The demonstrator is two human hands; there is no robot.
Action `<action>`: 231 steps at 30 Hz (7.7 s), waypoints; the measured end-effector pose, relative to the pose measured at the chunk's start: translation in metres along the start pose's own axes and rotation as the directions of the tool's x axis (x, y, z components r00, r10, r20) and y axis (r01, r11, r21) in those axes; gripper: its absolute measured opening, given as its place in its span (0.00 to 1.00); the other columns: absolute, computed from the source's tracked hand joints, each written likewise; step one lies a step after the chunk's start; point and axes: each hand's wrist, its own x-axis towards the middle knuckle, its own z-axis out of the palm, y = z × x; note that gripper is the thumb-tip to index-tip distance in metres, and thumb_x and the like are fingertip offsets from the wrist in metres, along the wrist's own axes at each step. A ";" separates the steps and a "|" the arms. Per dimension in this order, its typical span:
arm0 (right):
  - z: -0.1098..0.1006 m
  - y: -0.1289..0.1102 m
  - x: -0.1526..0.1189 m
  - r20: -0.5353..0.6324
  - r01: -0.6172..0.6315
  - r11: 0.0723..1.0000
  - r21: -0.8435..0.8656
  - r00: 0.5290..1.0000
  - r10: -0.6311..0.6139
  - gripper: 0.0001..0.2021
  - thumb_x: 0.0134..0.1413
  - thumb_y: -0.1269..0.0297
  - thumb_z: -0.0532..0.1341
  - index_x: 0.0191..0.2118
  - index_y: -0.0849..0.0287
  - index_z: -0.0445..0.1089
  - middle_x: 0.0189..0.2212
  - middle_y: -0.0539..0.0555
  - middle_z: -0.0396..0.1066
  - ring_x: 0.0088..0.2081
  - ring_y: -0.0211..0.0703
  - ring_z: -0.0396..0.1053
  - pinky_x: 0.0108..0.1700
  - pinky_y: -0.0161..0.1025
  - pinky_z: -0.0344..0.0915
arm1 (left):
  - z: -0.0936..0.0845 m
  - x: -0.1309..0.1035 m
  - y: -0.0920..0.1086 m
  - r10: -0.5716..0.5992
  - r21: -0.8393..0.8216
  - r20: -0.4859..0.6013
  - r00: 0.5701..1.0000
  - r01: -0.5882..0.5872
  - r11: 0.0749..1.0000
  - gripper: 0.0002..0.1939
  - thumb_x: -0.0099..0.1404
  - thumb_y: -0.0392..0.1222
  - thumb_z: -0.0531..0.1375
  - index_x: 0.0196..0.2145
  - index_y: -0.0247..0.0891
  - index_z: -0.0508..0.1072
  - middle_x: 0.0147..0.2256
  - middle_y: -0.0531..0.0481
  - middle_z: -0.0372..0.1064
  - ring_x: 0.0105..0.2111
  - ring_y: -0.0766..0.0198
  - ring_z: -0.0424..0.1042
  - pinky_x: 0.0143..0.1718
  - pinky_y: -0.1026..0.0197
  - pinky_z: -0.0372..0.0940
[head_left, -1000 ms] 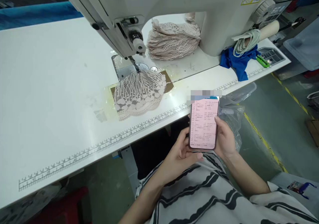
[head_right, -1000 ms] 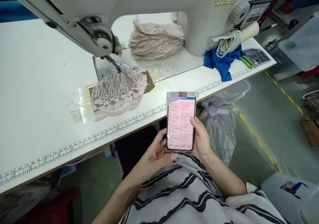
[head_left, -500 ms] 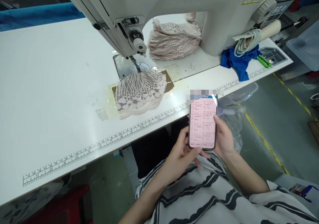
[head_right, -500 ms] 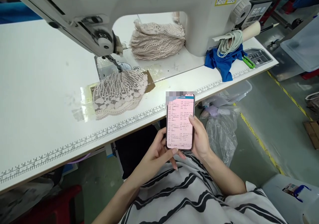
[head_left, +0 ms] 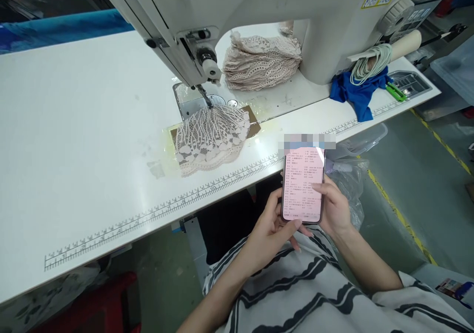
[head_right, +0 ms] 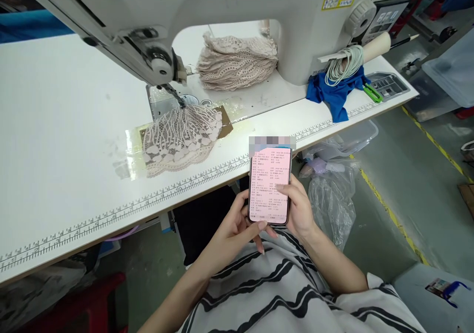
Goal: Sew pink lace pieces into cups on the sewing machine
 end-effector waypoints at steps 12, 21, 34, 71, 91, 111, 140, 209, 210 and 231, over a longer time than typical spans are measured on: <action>0.000 0.000 -0.001 -0.043 -0.008 0.999 -0.046 0.999 0.006 0.14 0.40 0.66 0.61 0.39 0.56 0.72 0.39 0.51 0.76 0.39 0.50 0.71 0.37 0.41 0.66 | -0.002 0.000 -0.003 0.016 -0.019 0.023 1.000 -0.015 1.000 0.26 0.67 0.41 0.59 0.57 0.46 0.52 0.48 0.44 0.66 0.37 0.60 0.76 0.25 0.67 0.72; 0.000 0.002 0.000 -0.027 -0.003 1.000 0.003 1.000 0.003 0.16 0.48 0.60 0.61 0.44 0.54 0.72 0.41 0.51 0.75 0.43 0.51 0.71 0.41 0.42 0.67 | -0.001 0.001 0.002 0.003 -0.007 0.013 1.000 -0.003 1.000 0.25 0.67 0.41 0.59 0.57 0.45 0.52 0.49 0.43 0.65 0.37 0.61 0.76 0.26 0.67 0.72; 0.001 0.002 0.000 -0.022 -0.010 1.000 0.030 1.000 0.011 0.14 0.48 0.58 0.62 0.41 0.55 0.73 0.41 0.52 0.75 0.46 0.53 0.71 0.46 0.45 0.68 | -0.002 0.000 0.001 -0.002 -0.002 0.019 1.000 0.002 1.000 0.27 0.66 0.43 0.60 0.58 0.45 0.52 0.44 0.45 0.67 0.37 0.57 0.76 0.25 0.65 0.72; 0.010 -0.010 0.001 -0.084 0.064 0.962 0.264 0.996 -0.044 0.18 0.53 0.47 0.58 0.41 0.52 0.75 0.40 0.50 0.77 0.49 0.53 0.71 0.52 0.49 0.66 | 0.026 0.015 0.008 0.263 0.572 -0.308 0.915 -0.043 0.819 0.41 0.56 0.45 0.68 0.62 0.48 0.52 0.53 0.44 0.61 0.38 0.59 0.67 0.31 0.61 0.63; -0.006 0.008 -0.020 0.076 -0.215 0.948 0.236 0.976 0.203 0.17 0.55 0.51 0.60 0.43 0.55 0.77 0.45 0.56 0.76 0.48 0.56 0.71 0.52 0.52 0.66 | 0.008 0.033 0.039 0.291 0.297 -0.229 0.929 -0.218 0.930 0.15 0.68 0.45 0.57 0.49 0.37 0.65 0.50 0.43 0.69 0.49 0.56 0.69 0.47 0.59 0.66; -0.007 -0.016 -0.004 -0.058 0.017 0.980 0.196 0.998 -0.005 0.14 0.50 0.51 0.62 0.37 0.53 0.76 0.35 0.51 0.78 0.46 0.53 0.73 0.49 0.49 0.69 | 0.001 0.004 0.014 -0.056 0.320 0.057 0.997 0.035 0.947 0.25 0.68 0.41 0.58 0.60 0.46 0.57 0.53 0.45 0.68 0.49 0.56 0.71 0.45 0.56 0.68; 0.004 -0.004 -0.007 0.029 -0.097 0.888 0.450 0.995 0.094 0.14 0.55 0.52 0.60 0.43 0.52 0.75 0.45 0.51 0.76 0.55 0.51 0.67 0.60 0.51 0.61 | 0.025 0.021 0.009 0.328 0.781 -0.245 0.912 -0.014 0.624 0.47 0.55 0.45 0.66 0.65 0.45 0.45 0.60 0.42 0.57 0.58 0.46 0.60 0.55 0.45 0.61; -0.028 -0.137 0.115 0.819 0.749 -0.355 -0.559 0.431 -0.379 0.12 0.60 0.60 0.56 0.48 0.46 0.69 0.45 0.54 0.73 0.46 0.49 0.70 0.41 0.46 0.70 | -0.038 0.038 0.095 0.505 0.811 0.516 0.692 -0.206 -0.547 0.09 0.69 0.37 0.53 0.46 0.36 0.68 0.45 0.46 0.74 0.43 0.58 0.70 0.44 0.55 0.60; -0.013 -0.129 0.117 0.864 0.797 -0.354 -0.489 0.386 -0.323 0.13 0.60 0.63 0.56 0.50 0.48 0.68 0.45 0.54 0.73 0.47 0.49 0.70 0.44 0.46 0.69 | -0.052 0.023 0.096 0.561 0.810 0.510 0.652 -0.145 -0.569 0.08 0.68 0.37 0.55 0.45 0.36 0.69 0.43 0.47 0.75 0.41 0.59 0.71 0.42 0.56 0.60; 0.116 -0.048 0.139 0.955 0.955 -0.023 -0.296 0.296 0.021 0.08 0.64 0.70 0.53 0.45 0.58 0.68 0.37 0.53 0.74 0.36 0.36 0.73 0.35 0.33 0.69 | -0.122 -0.013 0.122 0.528 0.879 0.292 0.797 -0.006 -0.476 0.13 0.58 0.20 0.49 0.34 0.33 0.65 0.28 0.51 0.68 0.20 0.67 0.63 0.19 0.65 0.57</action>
